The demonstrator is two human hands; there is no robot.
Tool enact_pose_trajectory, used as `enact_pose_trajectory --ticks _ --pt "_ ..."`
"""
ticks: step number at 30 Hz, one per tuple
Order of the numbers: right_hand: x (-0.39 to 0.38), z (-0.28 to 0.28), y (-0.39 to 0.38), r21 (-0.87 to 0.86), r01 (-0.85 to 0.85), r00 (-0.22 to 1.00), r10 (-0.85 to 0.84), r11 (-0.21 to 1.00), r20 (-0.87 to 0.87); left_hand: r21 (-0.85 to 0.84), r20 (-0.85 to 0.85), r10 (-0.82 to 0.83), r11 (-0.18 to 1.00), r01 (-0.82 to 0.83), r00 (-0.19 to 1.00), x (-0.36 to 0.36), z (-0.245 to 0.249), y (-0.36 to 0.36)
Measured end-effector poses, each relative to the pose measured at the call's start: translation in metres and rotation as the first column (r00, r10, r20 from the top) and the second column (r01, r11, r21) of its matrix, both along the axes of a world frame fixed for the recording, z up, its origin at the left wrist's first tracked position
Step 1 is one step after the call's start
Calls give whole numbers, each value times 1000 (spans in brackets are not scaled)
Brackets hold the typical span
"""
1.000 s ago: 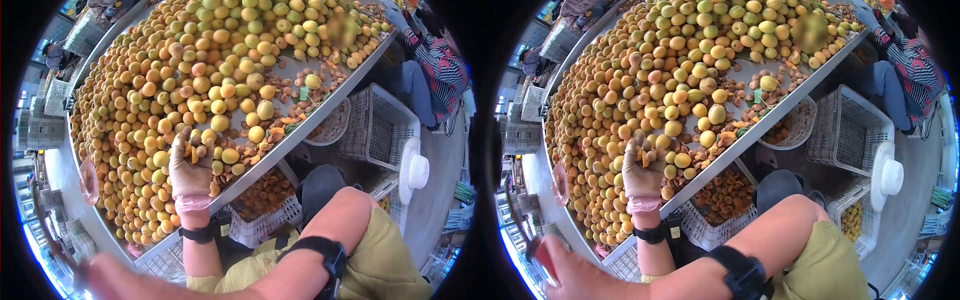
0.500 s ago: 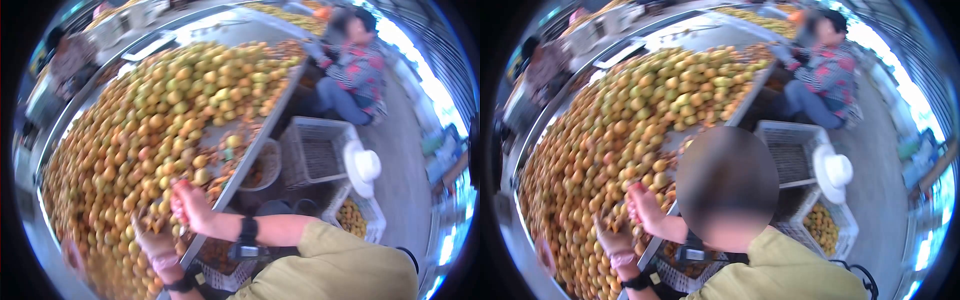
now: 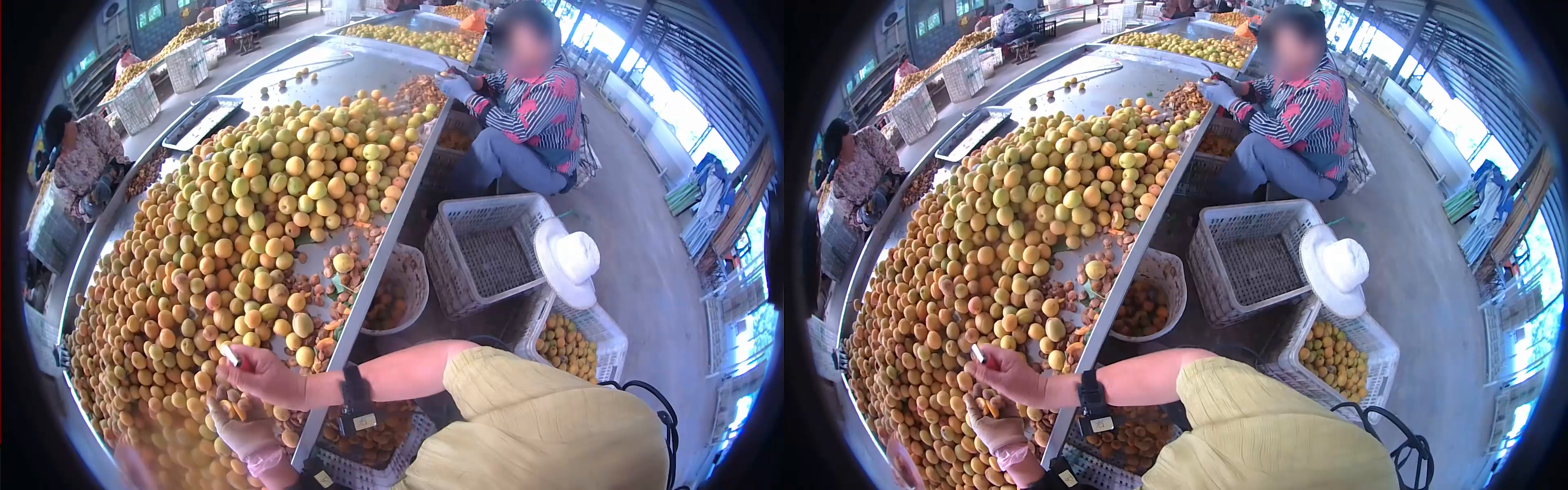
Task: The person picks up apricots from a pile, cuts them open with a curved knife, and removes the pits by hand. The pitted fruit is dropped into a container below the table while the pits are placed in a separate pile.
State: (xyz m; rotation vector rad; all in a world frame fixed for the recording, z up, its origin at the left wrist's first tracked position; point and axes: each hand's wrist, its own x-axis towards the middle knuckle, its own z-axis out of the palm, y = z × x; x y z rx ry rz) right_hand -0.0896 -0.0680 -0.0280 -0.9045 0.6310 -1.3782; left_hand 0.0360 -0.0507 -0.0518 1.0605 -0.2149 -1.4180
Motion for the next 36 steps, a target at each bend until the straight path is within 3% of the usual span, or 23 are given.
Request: enact_pose_trajectory --ticks 1,5,7,9,11,12,15,16,17,19,20,22,23,25,28,36 --pt "-8 6 2 89 39 999 -39 995 2 73 -162 -3 997 15 987 -2 7 0" --pt "-13 -8 16 183 162 967 -193 970 166 88 -106 46 995 -37 993 -12 12 1" --pt "-13 -13 27 206 197 956 -235 958 178 -27 225 47 999 -42 973 -22 14 7" --pt "-14 -12 35 247 127 963 -178 961 200 14 150 81 996 -84 985 -28 30 10" --pt "-11 -8 33 236 139 967 -184 962 177 41 -111 52 998 -48 992 -20 22 8" --pt "-10 -4 30 222 130 965 -175 966 194 -51 185 35 998 -26 982 -23 9 7" --pt "-7 4 13 189 132 962 -172 973 212 -75 161 58 996 -47 985 -19 -11 2" --pt "-7 6 6 163 111 965 -145 980 219 -173 302 53 985 0 952 -18 -25 3" --pt "-8 8 1 138 87 968 -117 987 223 -76 164 -10 997 23 986 -7 -36 -3" --pt "-8 13 -4 147 122 969 -150 982 196 83 -306 -65 992 95 950 -12 4 4" --pt "-9 12 -6 141 145 969 -170 979 178 79 -315 -69 992 99 947 -19 1 4" --pt "-11 1 -9 126 171 968 -190 977 161 46 -15 -49 998 50 999 -24 -7 5" --pt "-15 -1 -11 129 174 967 -194 976 164 49 -12 -53 997 53 999 -24 -5 4" --pt "-22 -5 -14 125 179 946 -205 976 252 118 -199 -120 982 145 973 -24 1 3" --pt "-31 -2 -16 193 197 936 -243 961 256 168 -156 -48 983 75 987 -33 10 4" --pt "-42 -2 -15 226 179 929 -240 957 280 154 -193 -94 980 125 977 -31 6 7"
